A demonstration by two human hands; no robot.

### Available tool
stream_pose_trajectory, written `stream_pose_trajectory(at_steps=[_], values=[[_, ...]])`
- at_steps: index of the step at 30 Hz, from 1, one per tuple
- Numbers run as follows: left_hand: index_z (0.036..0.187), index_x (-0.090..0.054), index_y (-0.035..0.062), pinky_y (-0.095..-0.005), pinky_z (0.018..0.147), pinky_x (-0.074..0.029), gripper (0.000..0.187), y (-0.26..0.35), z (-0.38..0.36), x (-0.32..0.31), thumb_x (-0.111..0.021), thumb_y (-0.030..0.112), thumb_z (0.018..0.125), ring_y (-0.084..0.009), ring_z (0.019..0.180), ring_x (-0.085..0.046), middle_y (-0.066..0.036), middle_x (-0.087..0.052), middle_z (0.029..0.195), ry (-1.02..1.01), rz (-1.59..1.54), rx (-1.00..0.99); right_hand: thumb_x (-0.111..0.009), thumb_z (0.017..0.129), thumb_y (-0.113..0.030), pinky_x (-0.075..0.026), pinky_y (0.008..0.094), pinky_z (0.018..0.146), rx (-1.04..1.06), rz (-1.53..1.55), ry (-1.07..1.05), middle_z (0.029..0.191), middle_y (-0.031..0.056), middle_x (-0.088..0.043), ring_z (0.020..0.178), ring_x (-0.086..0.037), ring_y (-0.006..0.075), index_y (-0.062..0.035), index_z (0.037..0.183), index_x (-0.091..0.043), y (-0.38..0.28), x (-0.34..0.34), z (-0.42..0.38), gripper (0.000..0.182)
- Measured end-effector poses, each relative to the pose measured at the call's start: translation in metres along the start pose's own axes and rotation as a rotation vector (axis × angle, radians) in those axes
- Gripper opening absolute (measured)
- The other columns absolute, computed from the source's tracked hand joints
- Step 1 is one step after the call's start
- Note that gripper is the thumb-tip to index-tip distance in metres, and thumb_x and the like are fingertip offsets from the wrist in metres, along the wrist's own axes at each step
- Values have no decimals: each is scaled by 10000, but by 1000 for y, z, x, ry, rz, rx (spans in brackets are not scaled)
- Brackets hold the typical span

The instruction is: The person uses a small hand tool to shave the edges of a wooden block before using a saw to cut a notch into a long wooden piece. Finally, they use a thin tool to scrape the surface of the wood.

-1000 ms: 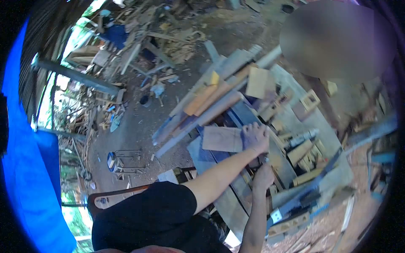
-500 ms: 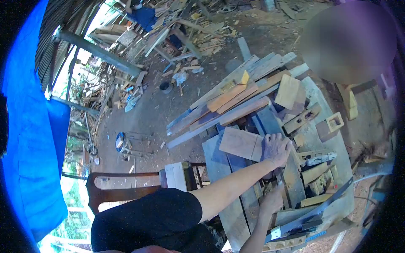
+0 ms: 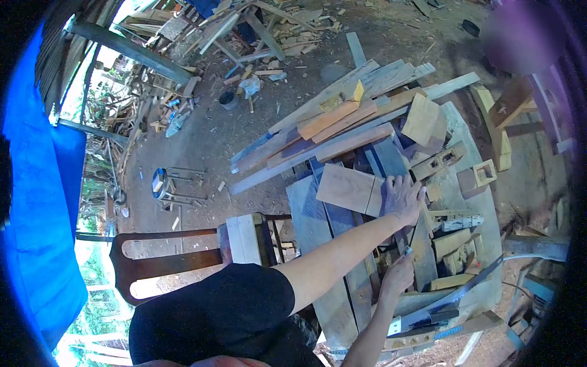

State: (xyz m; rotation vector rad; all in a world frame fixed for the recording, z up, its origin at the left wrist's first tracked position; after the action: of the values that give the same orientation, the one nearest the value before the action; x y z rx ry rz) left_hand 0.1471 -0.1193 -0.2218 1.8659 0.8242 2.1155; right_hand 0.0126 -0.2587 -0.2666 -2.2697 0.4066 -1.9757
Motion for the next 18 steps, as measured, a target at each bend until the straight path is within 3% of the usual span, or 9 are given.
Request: stream_pose_trajectory(at_steps=[6, 13, 14, 15, 16, 18], values=[[964, -627, 111, -435, 918, -293, 292, -19, -21, 13, -437, 331, 945, -260, 980, -483, -111, -532, 961, 82, 107, -75, -477, 954, -248, -487, 516, 575, 55, -36, -64, 711, 216, -636, 660, -629, 410, -18, 953, -545, -10, -4, -25, 240], [1028, -609, 84, -464, 922, -273, 391, -27, -30, 20, -430, 419, 936, -276, 990, -480, -123, -548, 998, -4, 143, -57, -462, 961, -253, -488, 518, 551, -3, 51, -48, 667, 202, -627, 640, -631, 405, -40, 948, -474, -28, -5, -38, 214], [1065, -597, 80, -469, 923, -268, 422, -27, -31, 21, -433, 445, 931, -277, 993, -477, -126, -547, 1014, -27, 140, -71, -462, 961, -253, -488, 518, 551, -11, 44, -49, 667, 202, -627, 640, -631, 405, -40, 948, -474, -26, -6, -39, 214], [1215, -523, 65, -471, 956, -251, 602, -29, -30, 16, -485, 559, 873, -291, 1053, -456, -137, -536, 1097, -146, 154, -64, -463, 962, -254, -488, 519, 549, -4, 44, -53, 674, 205, -630, 641, -632, 405, -42, 950, -477, -26, -6, -39, 212], [1215, -523, 65, -471, 956, -251, 602, -32, -31, 20, -485, 559, 873, -291, 1053, -456, -137, -536, 1097, -149, 146, -72, -464, 962, -254, -489, 519, 548, 3, 43, -54, 681, 207, -633, 641, -634, 406, -44, 951, -481, -26, -5, -38, 211], [1359, -399, 58, -478, 1003, -214, 861, -36, -40, 25, -553, 666, 769, -313, 1156, -410, -155, -487, 1228, -217, 113, -329, -466, 963, -259, -497, 512, 548, 1, 22, -49, 693, 207, -641, 644, -643, 396, -45, 957, -486, -25, 0, -37, 215]])
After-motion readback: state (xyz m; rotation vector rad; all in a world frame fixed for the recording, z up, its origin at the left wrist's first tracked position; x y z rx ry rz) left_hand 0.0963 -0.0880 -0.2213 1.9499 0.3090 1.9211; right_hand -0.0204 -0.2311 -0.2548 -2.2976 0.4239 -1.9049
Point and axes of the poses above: each hand's wrist, its own z-axis towards the middle knuckle, its own x-axis out of the back of the hand, y = z × x, the point moved 5 cm from there along z, towards the middle knuckle
